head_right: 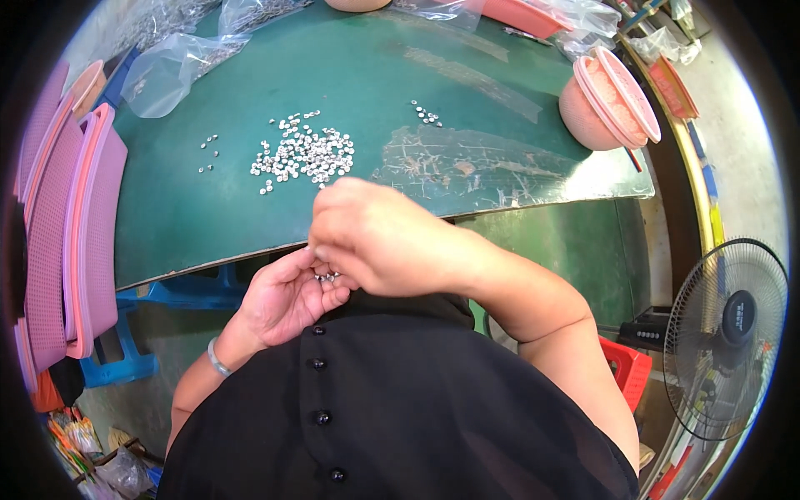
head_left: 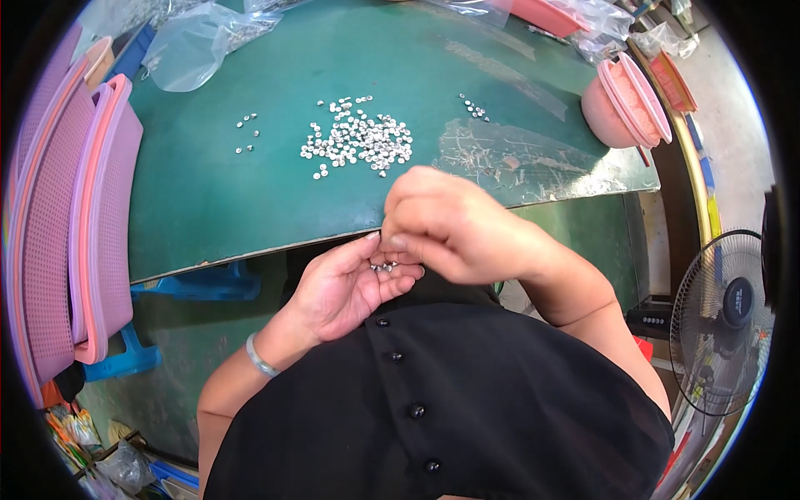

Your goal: The person assembles small white bead-like components by hand on a green workstation, picking them up individually and fitting them together.

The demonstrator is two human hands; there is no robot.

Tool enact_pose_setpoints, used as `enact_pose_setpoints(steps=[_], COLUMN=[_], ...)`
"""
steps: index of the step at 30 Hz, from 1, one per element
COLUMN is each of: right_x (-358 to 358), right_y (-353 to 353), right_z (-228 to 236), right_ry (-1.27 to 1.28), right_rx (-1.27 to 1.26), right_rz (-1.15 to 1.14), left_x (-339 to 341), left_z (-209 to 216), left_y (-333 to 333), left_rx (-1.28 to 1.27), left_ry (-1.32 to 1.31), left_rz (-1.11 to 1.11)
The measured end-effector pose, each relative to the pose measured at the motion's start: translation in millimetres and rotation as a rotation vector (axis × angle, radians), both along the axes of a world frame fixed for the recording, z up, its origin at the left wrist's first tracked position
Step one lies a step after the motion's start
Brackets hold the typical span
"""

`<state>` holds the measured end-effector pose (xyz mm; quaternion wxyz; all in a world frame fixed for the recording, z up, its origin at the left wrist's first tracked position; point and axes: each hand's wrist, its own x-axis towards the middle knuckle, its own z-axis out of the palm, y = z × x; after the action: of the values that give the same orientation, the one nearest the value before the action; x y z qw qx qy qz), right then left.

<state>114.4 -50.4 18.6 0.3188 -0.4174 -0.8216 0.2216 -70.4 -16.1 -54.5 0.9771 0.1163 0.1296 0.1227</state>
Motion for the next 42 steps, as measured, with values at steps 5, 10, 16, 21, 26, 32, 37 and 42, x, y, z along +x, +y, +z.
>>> enact_pose_setpoints(steps=[5,10,16,21,26,32,37,42], right_x=[-11.9,-3.7,9.3,14.3,21.3,12.5,8.8,8.9], right_y=[-6.8,4.0,20.2,13.9,12.1,14.5,16.4,17.0], right_z=[-10.5,-4.6,-5.9,-5.5,-5.1,-8.1,-10.4,-11.5], right_ry=[-0.189,-0.090,-0.293,-0.263,-0.218,-0.168,-0.165,-0.196], right_rx=[0.053,0.112,0.302,0.246,0.207,0.218,0.206,0.196], right_rz=[0.090,0.011,-0.202,-0.189,-0.313,-0.274,-0.262,-0.260], left_x=[1.5,-3.0,-3.3,-4.9,-4.7,-4.2,-5.6,-5.0], left_z=[11.3,1.6,0.0,-2.4,-3.0,-1.6,-2.5,-2.3], left_y=[-2.3,-0.1,0.6,0.2,0.1,-0.2,0.1,0.3], left_rx=[-0.022,0.009,0.012,0.014,0.013,0.018,0.023,0.030], left_ry=[0.120,0.021,0.090,0.116,0.147,0.146,0.148,0.154], left_rz=[0.053,0.018,0.004,0.029,0.027,0.026,0.033,0.031])
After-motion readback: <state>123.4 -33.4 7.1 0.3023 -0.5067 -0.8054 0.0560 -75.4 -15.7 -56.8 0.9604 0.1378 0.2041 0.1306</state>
